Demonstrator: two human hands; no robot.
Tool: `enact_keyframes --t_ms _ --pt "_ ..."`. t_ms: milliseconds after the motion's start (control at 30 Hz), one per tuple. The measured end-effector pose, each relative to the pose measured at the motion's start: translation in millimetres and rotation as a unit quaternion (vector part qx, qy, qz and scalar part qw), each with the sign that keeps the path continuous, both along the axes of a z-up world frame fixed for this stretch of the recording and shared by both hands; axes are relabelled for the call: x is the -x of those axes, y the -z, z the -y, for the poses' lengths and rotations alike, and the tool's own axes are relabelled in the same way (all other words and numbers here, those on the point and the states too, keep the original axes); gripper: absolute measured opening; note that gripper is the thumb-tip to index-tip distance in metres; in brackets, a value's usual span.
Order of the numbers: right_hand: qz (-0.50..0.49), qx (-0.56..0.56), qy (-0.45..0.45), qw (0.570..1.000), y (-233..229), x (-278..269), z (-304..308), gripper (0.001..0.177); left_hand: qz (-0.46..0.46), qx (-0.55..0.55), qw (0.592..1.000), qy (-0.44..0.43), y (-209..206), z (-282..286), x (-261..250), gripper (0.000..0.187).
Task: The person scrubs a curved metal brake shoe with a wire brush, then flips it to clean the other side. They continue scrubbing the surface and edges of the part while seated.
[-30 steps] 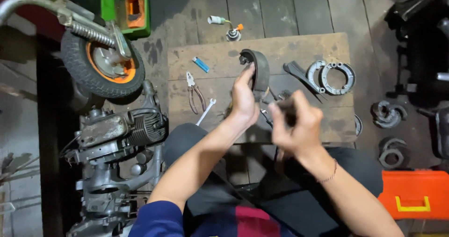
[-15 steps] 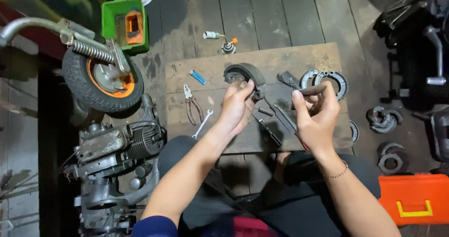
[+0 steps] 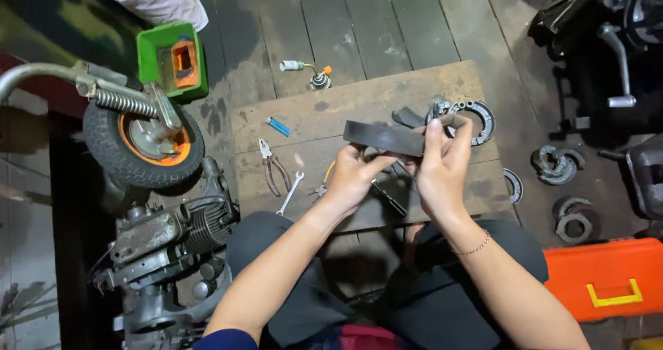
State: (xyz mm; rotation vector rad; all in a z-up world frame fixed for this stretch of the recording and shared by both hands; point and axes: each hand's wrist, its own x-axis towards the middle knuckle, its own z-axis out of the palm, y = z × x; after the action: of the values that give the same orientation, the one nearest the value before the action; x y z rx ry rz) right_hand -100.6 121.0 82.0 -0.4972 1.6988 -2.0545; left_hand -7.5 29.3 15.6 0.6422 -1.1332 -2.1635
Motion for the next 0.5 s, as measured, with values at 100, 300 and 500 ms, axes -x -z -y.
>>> enact_keyframes --t_ms 100,300,500 --pt "-0.124 -0.012 0.024 0.992 1.4 27.9 -10.1 0.011 0.025 0.055 0.990 0.131 -51.9 -6.0 -12.6 0.057" --pt "-0.258 -0.031 0.073 0.963 -13.1 30.8 -14.0 0.011 0.051 0.597 0.792 -0.117 -62.4 6.7 -17.9 0.035" --pt "-0.275 -0.051 -0.040 0.959 -12.6 -10.4 -9.6 0.010 0.080 0.694 0.715 -0.008 -26.8 27.5 -19.7 0.038"
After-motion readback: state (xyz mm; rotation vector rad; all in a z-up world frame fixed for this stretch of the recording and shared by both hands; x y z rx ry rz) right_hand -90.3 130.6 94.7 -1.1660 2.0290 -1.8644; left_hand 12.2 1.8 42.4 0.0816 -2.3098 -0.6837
